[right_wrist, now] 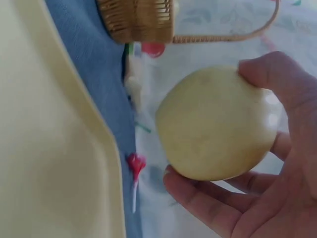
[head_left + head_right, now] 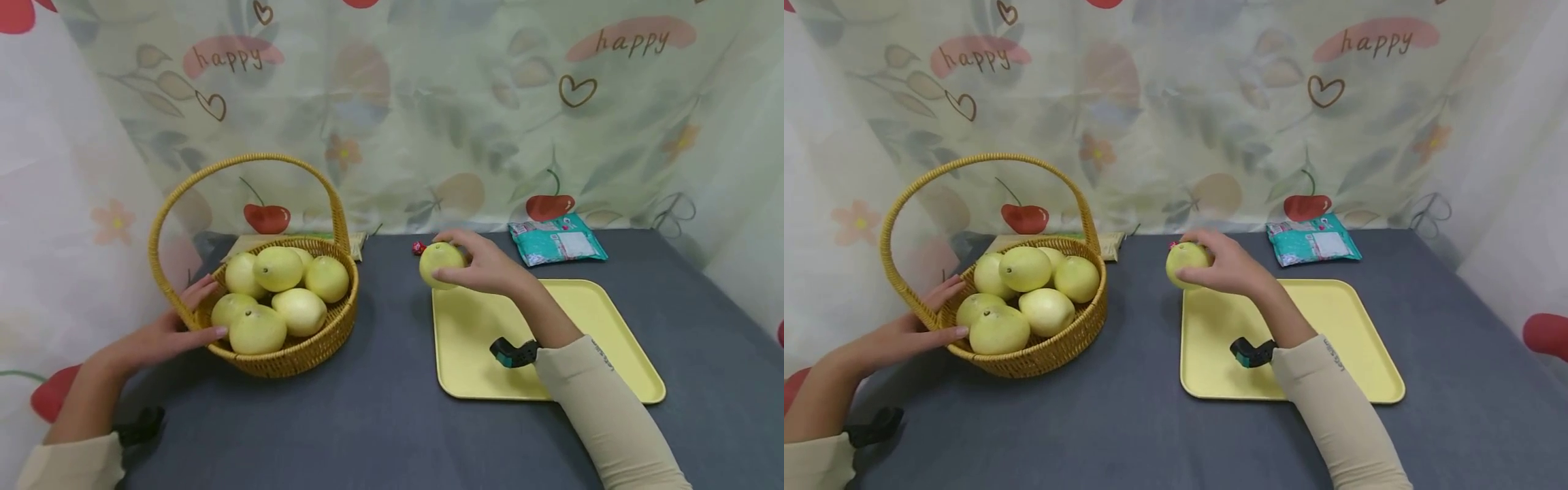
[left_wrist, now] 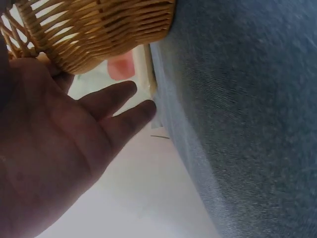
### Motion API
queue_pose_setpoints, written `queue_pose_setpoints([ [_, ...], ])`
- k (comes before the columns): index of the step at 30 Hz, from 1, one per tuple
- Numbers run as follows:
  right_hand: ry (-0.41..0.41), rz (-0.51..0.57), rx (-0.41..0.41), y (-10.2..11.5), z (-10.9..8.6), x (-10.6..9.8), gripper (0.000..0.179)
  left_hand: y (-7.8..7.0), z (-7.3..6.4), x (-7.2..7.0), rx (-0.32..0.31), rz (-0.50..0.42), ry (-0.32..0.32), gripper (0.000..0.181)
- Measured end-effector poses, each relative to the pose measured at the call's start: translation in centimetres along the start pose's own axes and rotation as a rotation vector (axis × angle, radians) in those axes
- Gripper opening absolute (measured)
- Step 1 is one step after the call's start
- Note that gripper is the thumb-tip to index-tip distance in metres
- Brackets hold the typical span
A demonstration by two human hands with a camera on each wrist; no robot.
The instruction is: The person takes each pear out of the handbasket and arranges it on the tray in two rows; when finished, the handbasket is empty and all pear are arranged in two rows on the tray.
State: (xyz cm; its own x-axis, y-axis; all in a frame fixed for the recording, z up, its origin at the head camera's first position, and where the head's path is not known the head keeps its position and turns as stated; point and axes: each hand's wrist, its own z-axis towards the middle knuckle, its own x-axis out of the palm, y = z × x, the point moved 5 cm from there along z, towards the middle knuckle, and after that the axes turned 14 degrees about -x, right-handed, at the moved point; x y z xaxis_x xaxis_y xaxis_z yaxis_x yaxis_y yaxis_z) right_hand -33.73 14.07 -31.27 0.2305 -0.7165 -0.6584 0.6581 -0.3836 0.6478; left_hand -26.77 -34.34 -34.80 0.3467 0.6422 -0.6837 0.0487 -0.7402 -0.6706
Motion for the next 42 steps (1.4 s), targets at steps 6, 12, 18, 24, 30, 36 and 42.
queue_pose_setpoints([
  [6, 0.028, -0.082, 0.073, -1.9, -0.6, -0.6, 0.053, -0.7, -0.2, -0.6, 0.054, -0.004, -0.063, 0.086],
  [12, 0.064, -0.112, 0.13, -3.2, -1.2, -0.6, 0.056, -1.4, -0.5, -0.6, 0.114, -0.003, -0.147, 0.087],
  [18, 0.093, -0.088, 0.147, -3.8, -1.5, -0.2, 0.052, -1.8, -0.7, -0.8, 0.14, -0.017, -0.207, 0.082],
  [24, 0.129, -0.057, 0.161, -4.1, -1.6, 0.3, 0.047, -1.7, -0.7, -0.8, 0.12, -0.015, -0.233, 0.08],
  [30, 0.165, -0.023, 0.181, -4.5, -1.7, 0.3, 0.051, -1.6, -0.5, -0.9, 0.087, -0.001, -0.249, 0.082],
  [36, 0.24, 0.006, 0.171, -4.3, -2.0, 0.2, 0.058, -1.7, -0.6, -0.9, 0.092, -0.004, -0.242, 0.083],
  [42, 0.265, -0.02, 0.15, -3.9, -2.1, -0.1, 0.067, -1.6, -0.6, -0.7, 0.07, 0.0, -0.229, 0.085],
])
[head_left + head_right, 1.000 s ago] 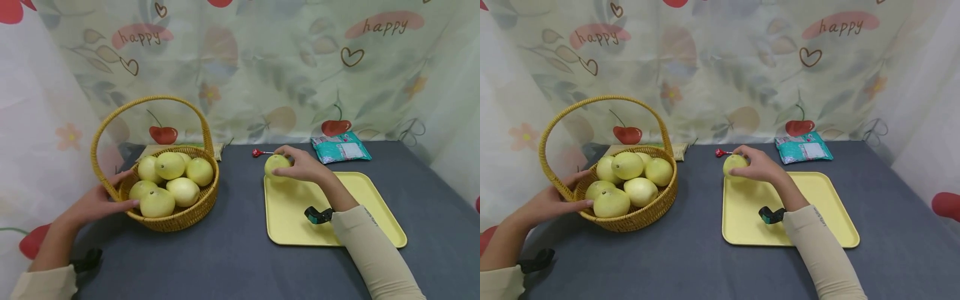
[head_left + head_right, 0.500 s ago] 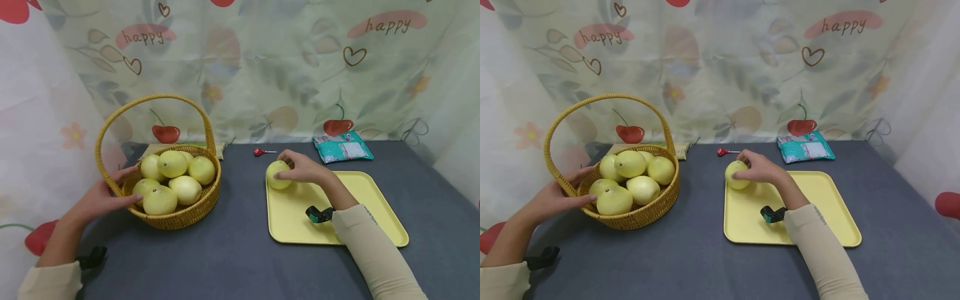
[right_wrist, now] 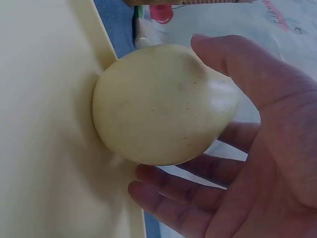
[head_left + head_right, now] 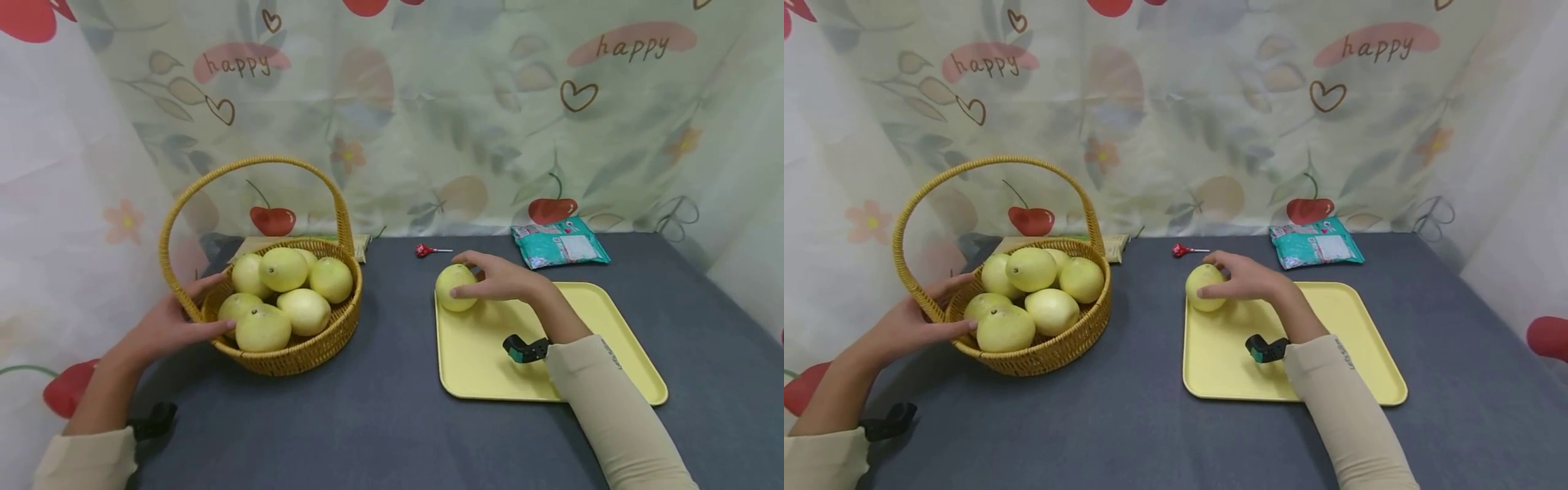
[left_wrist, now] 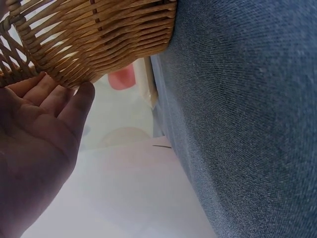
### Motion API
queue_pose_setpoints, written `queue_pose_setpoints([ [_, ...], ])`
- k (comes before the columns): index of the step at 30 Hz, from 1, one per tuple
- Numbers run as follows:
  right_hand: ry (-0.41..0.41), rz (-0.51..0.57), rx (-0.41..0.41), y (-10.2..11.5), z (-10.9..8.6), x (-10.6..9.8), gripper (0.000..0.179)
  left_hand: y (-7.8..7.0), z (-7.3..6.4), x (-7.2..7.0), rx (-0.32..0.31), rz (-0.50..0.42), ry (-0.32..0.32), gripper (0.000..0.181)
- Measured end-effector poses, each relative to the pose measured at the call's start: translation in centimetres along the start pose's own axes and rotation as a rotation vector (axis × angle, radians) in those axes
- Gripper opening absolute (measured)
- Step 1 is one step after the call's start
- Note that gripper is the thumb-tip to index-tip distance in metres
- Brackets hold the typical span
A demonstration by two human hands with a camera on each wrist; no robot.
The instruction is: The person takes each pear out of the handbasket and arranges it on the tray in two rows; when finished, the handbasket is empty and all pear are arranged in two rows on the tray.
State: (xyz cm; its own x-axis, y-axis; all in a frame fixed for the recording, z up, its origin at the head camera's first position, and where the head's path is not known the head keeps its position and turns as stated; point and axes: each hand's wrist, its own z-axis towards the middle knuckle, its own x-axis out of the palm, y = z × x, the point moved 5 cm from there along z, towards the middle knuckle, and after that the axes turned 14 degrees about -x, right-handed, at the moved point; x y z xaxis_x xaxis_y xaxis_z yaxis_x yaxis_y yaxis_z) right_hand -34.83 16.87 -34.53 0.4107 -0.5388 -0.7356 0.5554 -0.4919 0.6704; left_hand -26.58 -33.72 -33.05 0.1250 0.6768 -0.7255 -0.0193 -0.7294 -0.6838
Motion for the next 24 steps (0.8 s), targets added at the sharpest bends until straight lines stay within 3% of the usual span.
queue_pose_setpoints([
  [7, -0.05, 0.002, -0.018, 0.6, -0.5, -0.5, 0.065, 0.0, 0.1, 0.1, 0.003, -0.003, 0.009, 0.085],
  [15, -0.008, -0.022, -0.082, 1.4, 0.2, 0.3, 0.071, 0.1, -0.2, 0.1, -0.02, -0.024, 0.016, 0.088],
  [21, -0.026, -0.162, -0.17, 4.4, 0.5, -0.3, 0.076, 0.3, -0.1, 0.1, -0.021, -0.029, 0.022, 0.088],
  [24, -0.042, -0.183, -0.201, 6.2, 0.6, -0.3, 0.078, 0.4, 0.0, 0.1, -0.021, -0.036, 0.023, 0.088],
])
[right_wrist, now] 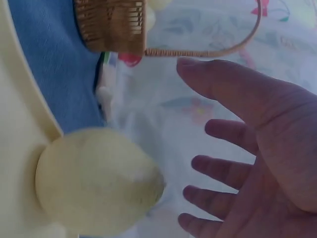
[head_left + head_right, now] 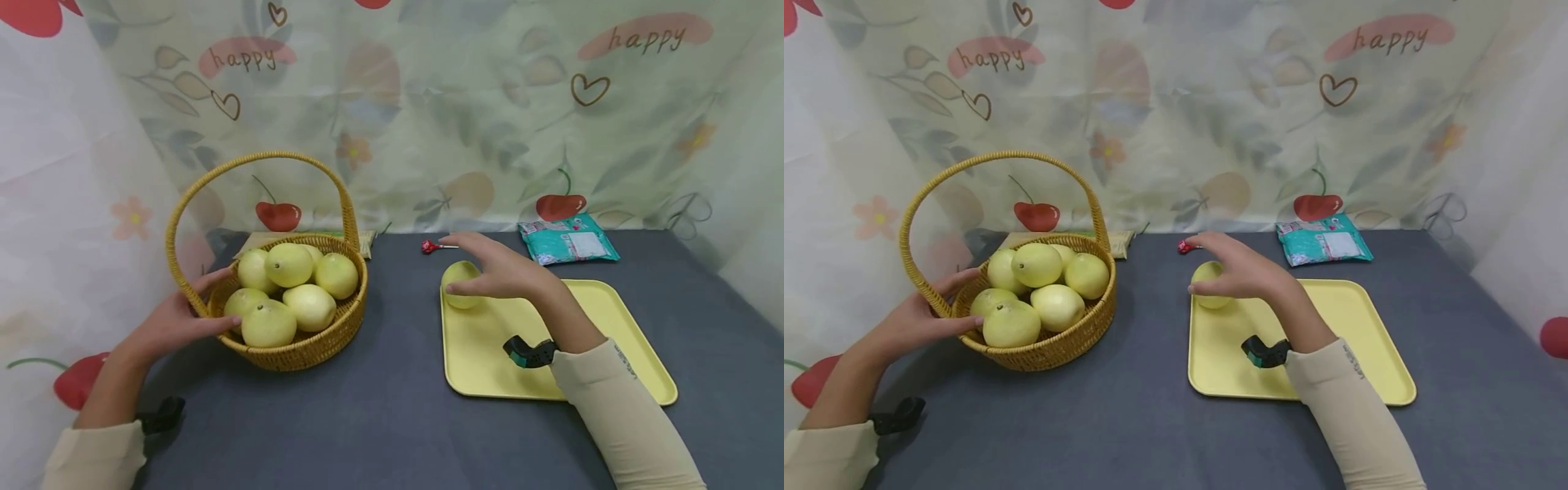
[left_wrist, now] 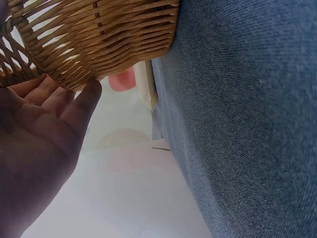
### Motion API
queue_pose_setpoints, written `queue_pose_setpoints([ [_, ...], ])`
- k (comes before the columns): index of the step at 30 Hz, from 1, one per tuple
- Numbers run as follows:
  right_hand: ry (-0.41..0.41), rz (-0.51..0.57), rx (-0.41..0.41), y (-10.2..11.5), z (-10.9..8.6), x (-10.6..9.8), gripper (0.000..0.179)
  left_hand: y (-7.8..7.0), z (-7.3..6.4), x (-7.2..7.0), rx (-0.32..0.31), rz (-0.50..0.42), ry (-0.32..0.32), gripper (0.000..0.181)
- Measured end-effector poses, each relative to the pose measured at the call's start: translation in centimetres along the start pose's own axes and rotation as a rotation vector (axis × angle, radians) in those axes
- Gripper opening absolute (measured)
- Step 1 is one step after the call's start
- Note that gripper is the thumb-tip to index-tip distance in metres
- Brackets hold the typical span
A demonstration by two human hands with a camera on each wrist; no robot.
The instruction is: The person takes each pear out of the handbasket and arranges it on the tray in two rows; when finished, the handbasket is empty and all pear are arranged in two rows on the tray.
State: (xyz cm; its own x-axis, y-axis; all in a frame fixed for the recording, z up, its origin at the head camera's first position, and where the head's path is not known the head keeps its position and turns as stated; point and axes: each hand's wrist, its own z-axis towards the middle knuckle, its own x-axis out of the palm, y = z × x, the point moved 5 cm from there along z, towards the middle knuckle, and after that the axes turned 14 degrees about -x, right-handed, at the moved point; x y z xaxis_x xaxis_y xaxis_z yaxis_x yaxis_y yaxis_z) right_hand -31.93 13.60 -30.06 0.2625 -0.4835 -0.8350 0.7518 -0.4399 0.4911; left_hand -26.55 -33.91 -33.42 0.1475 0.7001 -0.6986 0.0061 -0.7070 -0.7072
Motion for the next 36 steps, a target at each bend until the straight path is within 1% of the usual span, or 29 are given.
queue_pose_setpoints([
  [4, 0.006, 0.02, -0.026, 2.1, 1.0, 0.2, 0.082, -0.2, 0.1, 0.2, 0.005, -0.013, 0.005, 0.089],
  [7, 0.03, 0.022, -0.058, 3.2, 2.4, 0.6, 0.083, -0.3, 0.0, 0.2, 0.012, -0.019, 0.011, 0.089],
  [12, 0.07, 0.006, -0.127, 5.0, 5.2, 1.1, 0.085, -0.3, 0.0, 0.0, 0.008, -0.003, 0.005, 0.087],
  [14, 0.089, -0.004, -0.167, 5.9, 6.5, 1.5, 0.086, -0.2, 0.0, 0.0, 0.001, 0.001, 0.004, 0.087],
  [16, 0.109, -0.007, -0.205, 6.6, 7.7, 2.0, 0.087, -0.2, 0.0, 0.0, -0.001, -0.003, 0.004, 0.087],
  [19, 0.137, 0.005, -0.24, 7.3, 9.7, 2.9, 0.088, -0.3, -0.1, 0.0, -0.002, -0.011, 0.008, 0.088],
  [23, 0.163, 0.076, -0.234, 7.4, 12.2, 4.5, 0.087, -0.1, -0.2, 0.0, -0.007, -0.015, 0.009, 0.088],
  [25, 0.167, 0.115, -0.213, 7.3, 13.3, 5.3, 0.085, -0.1, -0.2, 0.0, -0.006, -0.005, 0.006, 0.087],
  [28, 0.15, 0.169, -0.181, 7.3, 14.8, 6.5, 0.083, 0.0, -0.1, 0.1, 0.008, 0.001, 0.003, 0.086],
  [30, 0.127, 0.196, -0.184, 7.4, 15.7, 7.3, 0.081, 0.0, 0.0, 0.1, 0.014, -0.003, 0.004, 0.086],
  [32, 0.106, 0.2, -0.199, 7.8, 16.5, 8.0, 0.078, -0.1, 0.0, 0.1, 0.013, -0.02, 0.008, 0.086],
  [34, 0.102, 0.161, -0.206, 8.2, 17.3, 8.7, 0.077, 0.0, 0.0, 0.1, 0.007, -0.031, 0.01, 0.087],
  [36, 0.106, 0.105, -0.188, 8.6, 17.9, 9.3, 0.078, 0.0, 0.0, 0.1, 0.0, -0.028, 0.008, 0.087],
])
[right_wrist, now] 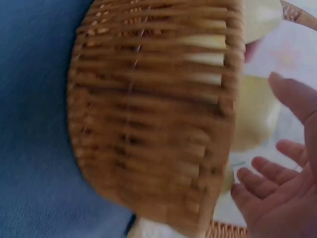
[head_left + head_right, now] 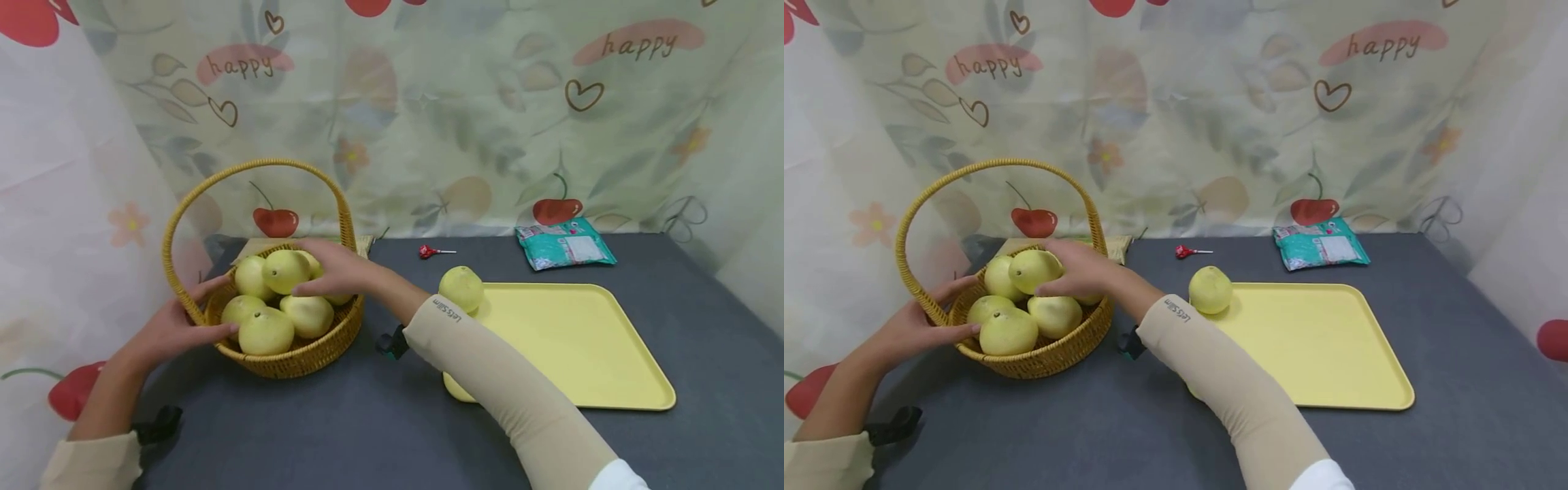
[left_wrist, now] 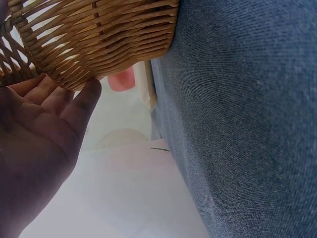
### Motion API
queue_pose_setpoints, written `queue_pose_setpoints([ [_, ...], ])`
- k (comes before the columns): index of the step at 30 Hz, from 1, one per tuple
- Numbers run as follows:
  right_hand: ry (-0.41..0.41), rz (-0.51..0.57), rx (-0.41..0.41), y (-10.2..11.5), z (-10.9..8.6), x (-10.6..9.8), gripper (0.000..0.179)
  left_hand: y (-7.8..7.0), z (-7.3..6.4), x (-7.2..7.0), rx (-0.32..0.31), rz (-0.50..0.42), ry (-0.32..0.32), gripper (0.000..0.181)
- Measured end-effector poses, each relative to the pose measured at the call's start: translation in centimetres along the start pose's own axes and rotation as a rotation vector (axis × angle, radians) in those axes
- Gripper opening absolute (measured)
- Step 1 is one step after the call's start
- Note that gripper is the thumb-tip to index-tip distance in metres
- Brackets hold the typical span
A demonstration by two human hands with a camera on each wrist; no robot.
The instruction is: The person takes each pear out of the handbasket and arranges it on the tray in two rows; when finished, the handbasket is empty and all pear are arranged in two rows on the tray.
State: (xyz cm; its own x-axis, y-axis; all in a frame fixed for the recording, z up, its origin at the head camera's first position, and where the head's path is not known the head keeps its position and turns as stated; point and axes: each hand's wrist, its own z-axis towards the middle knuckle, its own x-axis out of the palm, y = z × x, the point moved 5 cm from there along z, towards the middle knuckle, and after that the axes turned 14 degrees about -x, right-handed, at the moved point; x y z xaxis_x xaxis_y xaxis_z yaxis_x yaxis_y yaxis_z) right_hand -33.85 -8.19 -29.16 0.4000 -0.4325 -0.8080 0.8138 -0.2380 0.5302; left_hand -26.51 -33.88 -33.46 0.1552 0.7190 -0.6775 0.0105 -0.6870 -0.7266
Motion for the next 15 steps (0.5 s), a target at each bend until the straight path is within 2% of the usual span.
queue_pose_setpoints([
  [3, 0.0, -0.053, 0.034, 0.4, 1.0, 0.7, 0.077, 0.1, -0.2, -0.1, -0.003, 0.01, -0.005, 0.086],
  [7, -0.036, -0.053, 0.07, 0.8, 2.0, 1.4, 0.072, 0.1, -0.2, -0.2, 0.01, 0.02, -0.019, 0.084],
  [11, -0.046, -0.056, 0.106, 0.6, 2.5, 1.6, 0.073, 0.0, -0.1, -0.1, 0.03, 0.02, -0.022, 0.084],
  [15, -0.05, -0.06, 0.105, 0.3, 2.6, 1.6, 0.071, 0.0, -0.1, 0.1, 0.028, 0.009, -0.013, 0.085],
])
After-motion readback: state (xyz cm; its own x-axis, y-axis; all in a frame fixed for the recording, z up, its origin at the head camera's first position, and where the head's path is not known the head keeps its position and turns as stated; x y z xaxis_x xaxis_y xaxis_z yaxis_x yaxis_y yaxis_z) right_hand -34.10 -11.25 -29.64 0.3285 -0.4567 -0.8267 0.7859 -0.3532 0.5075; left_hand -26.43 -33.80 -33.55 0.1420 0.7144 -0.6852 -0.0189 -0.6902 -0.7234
